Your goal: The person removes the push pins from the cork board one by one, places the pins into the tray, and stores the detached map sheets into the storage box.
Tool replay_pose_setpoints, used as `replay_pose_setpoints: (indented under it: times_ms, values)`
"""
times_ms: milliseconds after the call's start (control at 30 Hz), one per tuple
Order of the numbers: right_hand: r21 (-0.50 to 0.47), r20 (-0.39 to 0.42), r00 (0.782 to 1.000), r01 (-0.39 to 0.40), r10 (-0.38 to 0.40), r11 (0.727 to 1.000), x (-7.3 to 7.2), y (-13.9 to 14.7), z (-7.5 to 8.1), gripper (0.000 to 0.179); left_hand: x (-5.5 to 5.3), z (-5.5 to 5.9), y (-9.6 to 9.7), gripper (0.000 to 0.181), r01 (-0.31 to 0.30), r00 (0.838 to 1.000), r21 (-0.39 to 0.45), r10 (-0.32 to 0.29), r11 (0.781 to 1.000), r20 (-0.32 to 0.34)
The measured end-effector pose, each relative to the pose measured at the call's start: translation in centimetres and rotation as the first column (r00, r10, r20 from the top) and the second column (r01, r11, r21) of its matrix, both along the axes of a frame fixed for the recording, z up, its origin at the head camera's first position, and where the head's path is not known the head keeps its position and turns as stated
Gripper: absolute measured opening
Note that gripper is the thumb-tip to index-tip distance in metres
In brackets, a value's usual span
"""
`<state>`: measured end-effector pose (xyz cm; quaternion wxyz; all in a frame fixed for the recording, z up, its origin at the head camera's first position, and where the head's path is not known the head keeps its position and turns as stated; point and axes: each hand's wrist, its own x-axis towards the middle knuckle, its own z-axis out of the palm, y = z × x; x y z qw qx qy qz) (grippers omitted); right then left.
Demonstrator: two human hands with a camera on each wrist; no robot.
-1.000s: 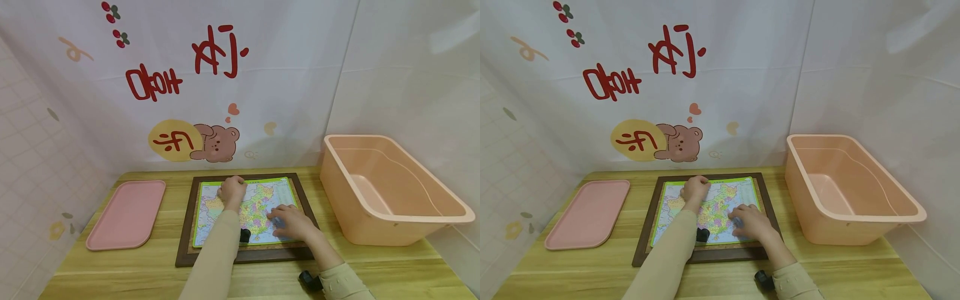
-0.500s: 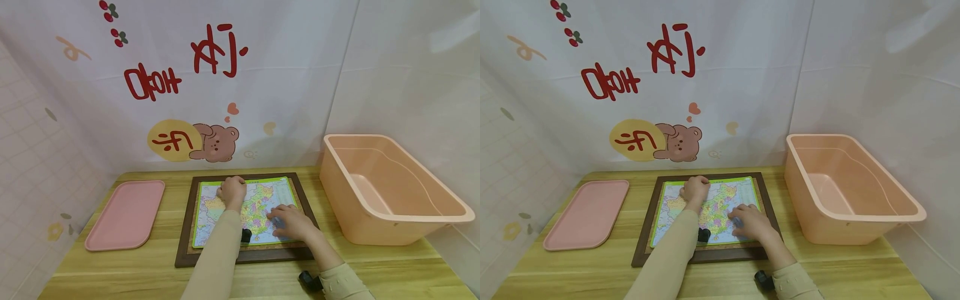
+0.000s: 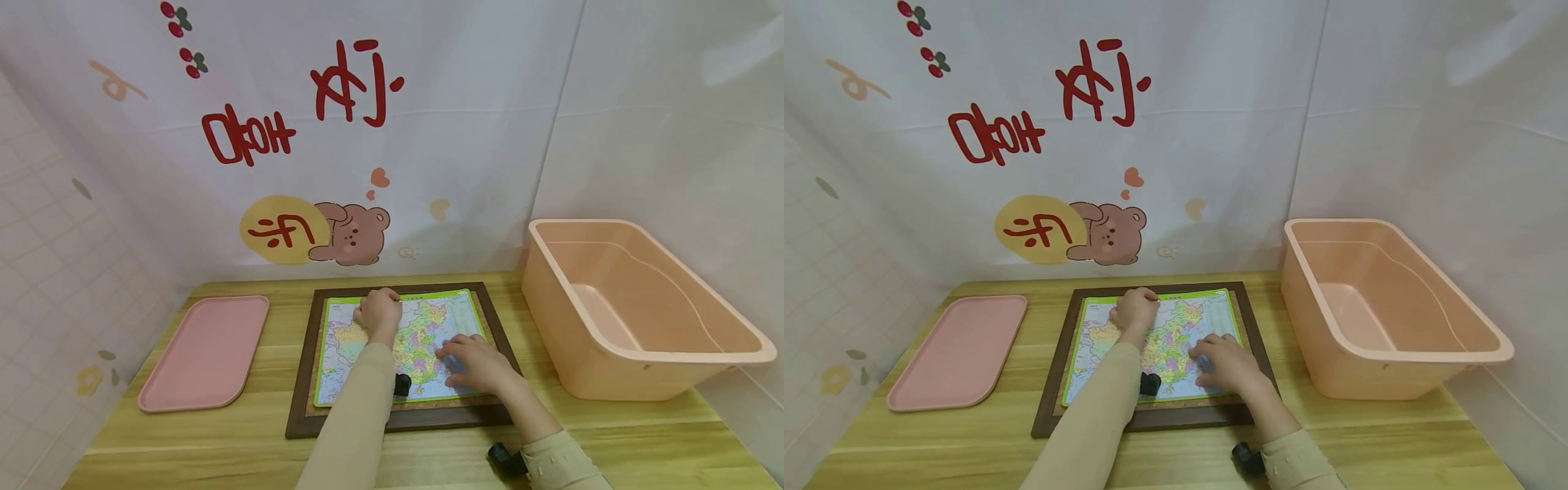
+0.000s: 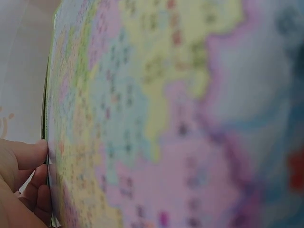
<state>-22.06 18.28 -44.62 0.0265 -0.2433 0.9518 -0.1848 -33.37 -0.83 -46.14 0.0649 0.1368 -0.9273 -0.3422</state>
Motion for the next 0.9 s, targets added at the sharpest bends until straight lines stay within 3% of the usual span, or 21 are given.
replay_pose_setpoints:
  times_ms: [333,533,900]
  values:
    - [0.0,-0.007,1.0,-0.005,0.005,1.0,0.0,0.1,0.0,0.044,-0.9,-0.5,0.2,0.015,-0.049,0.999,0.007,0.049,0.999,-0.008]
    - [0.008,-0.011,1.0,0.005,-0.005,1.0,0.1,0.1,-0.1,0.044,-0.9,-0.3,0.1,0.016,-0.036,0.999,0.016,0.036,0.999,-0.01]
    - [0.01,-0.031,0.999,-0.021,0.021,1.0,0.0,0.2,-0.1,0.044,-1.3,0.1,-0.1,0.017,-0.051,0.997,0.027,0.049,0.998,0.055]
